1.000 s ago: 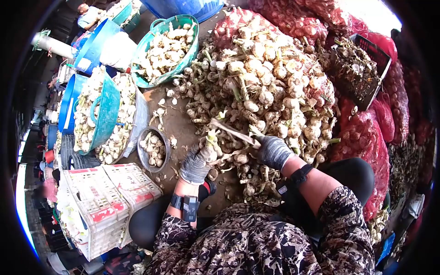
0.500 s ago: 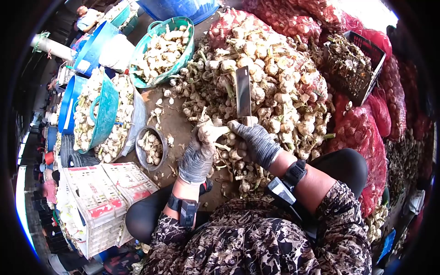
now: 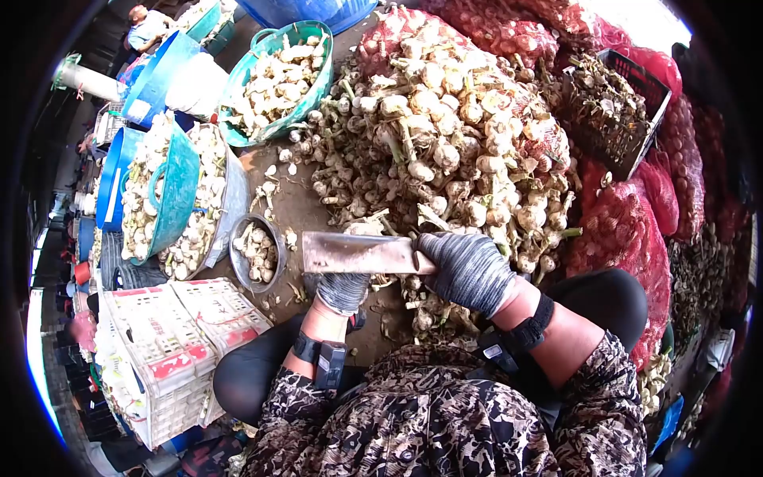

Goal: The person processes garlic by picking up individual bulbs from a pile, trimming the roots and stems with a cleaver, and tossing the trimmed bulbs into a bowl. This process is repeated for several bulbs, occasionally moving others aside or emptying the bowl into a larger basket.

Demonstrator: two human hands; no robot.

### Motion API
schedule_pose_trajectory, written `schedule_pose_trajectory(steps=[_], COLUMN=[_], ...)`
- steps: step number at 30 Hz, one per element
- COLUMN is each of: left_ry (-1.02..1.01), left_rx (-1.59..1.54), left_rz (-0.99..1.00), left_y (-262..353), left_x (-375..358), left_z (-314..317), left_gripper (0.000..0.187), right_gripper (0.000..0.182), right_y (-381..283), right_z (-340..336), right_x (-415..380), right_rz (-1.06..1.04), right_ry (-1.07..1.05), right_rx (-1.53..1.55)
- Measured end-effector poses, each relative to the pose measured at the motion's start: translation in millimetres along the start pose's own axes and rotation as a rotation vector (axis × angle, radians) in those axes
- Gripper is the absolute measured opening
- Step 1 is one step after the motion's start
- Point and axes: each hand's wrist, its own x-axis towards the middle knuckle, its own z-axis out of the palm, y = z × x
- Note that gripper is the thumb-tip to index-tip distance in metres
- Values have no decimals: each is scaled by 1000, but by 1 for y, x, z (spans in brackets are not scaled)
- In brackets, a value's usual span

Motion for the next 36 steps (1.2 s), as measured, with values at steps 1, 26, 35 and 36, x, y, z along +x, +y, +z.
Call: schedule_pose_trajectory(steps=[1, 26, 35, 36], left_ry=[-172, 609, 657, 621], left_rx=[-281, -1179, -1287, -1183], left_rz=[-171, -1290, -179, -164], left_y=[0, -8, -64, -69], left_x=[-1, 18, 162, 166], left_z=[-4, -68, -244, -240], left_gripper=[42, 30, 62, 61], right_gripper=[19, 36, 21, 22], right_y=[0, 35, 31, 32], right_z=[-1, 42, 43, 43], right_x=[-2, 37, 49, 52], right_rz=[-23, 315, 446, 460], right_ry=[-43, 53, 34, 36], right_rx=[-45, 120, 640, 698])
